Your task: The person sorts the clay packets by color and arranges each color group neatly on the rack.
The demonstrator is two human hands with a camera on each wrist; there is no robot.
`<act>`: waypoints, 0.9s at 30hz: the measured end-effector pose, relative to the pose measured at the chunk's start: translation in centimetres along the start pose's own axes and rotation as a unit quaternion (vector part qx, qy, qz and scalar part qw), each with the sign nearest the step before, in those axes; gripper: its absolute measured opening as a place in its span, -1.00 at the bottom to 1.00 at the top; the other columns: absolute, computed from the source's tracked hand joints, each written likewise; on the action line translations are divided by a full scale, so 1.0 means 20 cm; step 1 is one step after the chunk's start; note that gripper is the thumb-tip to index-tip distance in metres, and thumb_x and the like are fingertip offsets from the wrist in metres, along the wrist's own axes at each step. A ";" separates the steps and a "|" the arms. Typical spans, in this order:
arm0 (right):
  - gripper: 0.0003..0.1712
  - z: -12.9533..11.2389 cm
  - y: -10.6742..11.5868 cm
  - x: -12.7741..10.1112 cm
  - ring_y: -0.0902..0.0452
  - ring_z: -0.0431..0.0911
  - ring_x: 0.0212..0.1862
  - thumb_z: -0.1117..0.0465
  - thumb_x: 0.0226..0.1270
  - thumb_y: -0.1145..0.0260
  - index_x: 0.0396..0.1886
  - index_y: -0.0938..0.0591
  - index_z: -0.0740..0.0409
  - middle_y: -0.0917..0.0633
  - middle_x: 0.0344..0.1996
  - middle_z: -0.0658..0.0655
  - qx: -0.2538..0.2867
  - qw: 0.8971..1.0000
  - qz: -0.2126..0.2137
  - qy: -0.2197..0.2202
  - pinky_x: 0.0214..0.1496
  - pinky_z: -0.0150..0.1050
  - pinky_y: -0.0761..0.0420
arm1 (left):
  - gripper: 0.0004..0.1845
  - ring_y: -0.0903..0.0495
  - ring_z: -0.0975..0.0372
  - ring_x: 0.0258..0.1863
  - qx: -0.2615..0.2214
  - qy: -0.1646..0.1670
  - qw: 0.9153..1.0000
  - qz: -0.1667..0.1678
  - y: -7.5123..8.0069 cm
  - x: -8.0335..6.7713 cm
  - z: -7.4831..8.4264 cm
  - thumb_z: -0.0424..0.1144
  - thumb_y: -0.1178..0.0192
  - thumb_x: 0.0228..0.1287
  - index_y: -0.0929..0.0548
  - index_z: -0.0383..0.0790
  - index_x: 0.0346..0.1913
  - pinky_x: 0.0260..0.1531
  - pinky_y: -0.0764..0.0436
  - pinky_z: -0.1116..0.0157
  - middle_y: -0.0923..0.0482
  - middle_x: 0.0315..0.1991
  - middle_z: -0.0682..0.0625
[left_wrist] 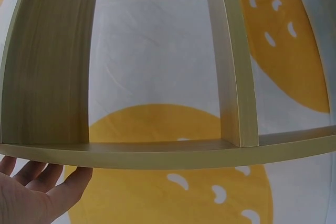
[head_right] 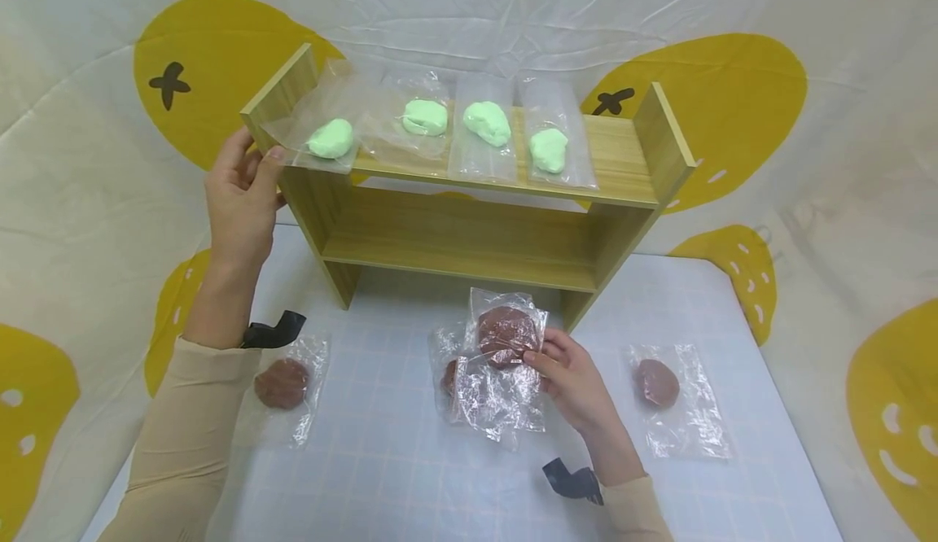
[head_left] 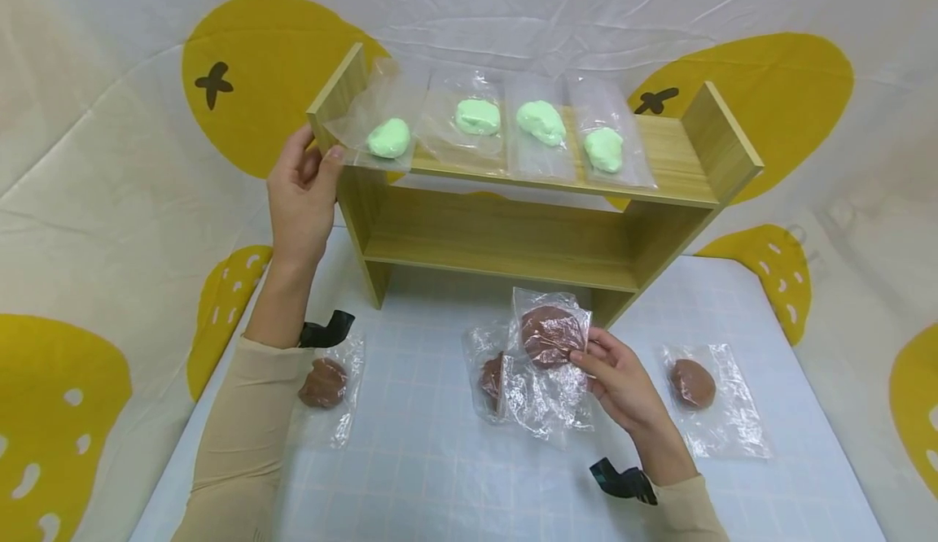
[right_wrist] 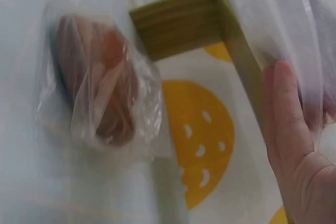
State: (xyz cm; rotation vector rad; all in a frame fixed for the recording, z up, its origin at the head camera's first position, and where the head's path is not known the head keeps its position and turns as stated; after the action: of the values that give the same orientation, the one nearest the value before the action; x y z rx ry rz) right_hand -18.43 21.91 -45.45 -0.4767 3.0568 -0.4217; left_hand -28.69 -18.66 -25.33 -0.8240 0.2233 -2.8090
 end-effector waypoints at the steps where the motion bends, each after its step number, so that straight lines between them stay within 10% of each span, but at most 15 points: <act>1: -0.56 0.00 -0.02 0.01 -0.63 -0.09 0.01 0.52 0.46 -0.13 0.29 -0.36 0.41 -0.66 0.05 0.19 -0.001 1.000 -0.004 0.000 -0.05 -0.31 -0.66 | -0.57 -0.58 0.03 0.09 -0.001 0.000 1.000 0.001 0.00 0.00 0.00 -0.36 -0.22 0.42 -0.55 -0.21 0.31 0.13 -0.56 0.16 -0.58 0.15 -0.22; 27: -0.51 -0.01 -0.46 0.35 -0.61 -0.12 -0.12 0.49 0.42 -0.19 0.30 -0.36 0.50 -0.68 -0.06 0.18 0.052 0.998 -0.031 -0.014 -0.18 -0.34 -0.65 | -0.56 -0.58 0.04 0.10 0.011 -0.006 1.000 -0.002 0.01 0.01 -0.01 -0.38 -0.21 0.42 -0.54 -0.22 0.33 0.15 -0.54 0.15 -0.58 0.16 -0.21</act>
State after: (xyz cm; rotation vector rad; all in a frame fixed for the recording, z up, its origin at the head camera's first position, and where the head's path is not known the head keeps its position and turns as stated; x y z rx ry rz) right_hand -22.38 11.48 -42.61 -0.5696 2.9800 -0.5681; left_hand -28.83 -18.79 -25.39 -0.8370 0.1894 -2.8038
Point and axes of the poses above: each hand's wrist, its own x-axis towards the middle knuckle, its own y-axis out of the back of the hand, z = x × y, the point moved 9 cm from there along x, towards the middle knuckle
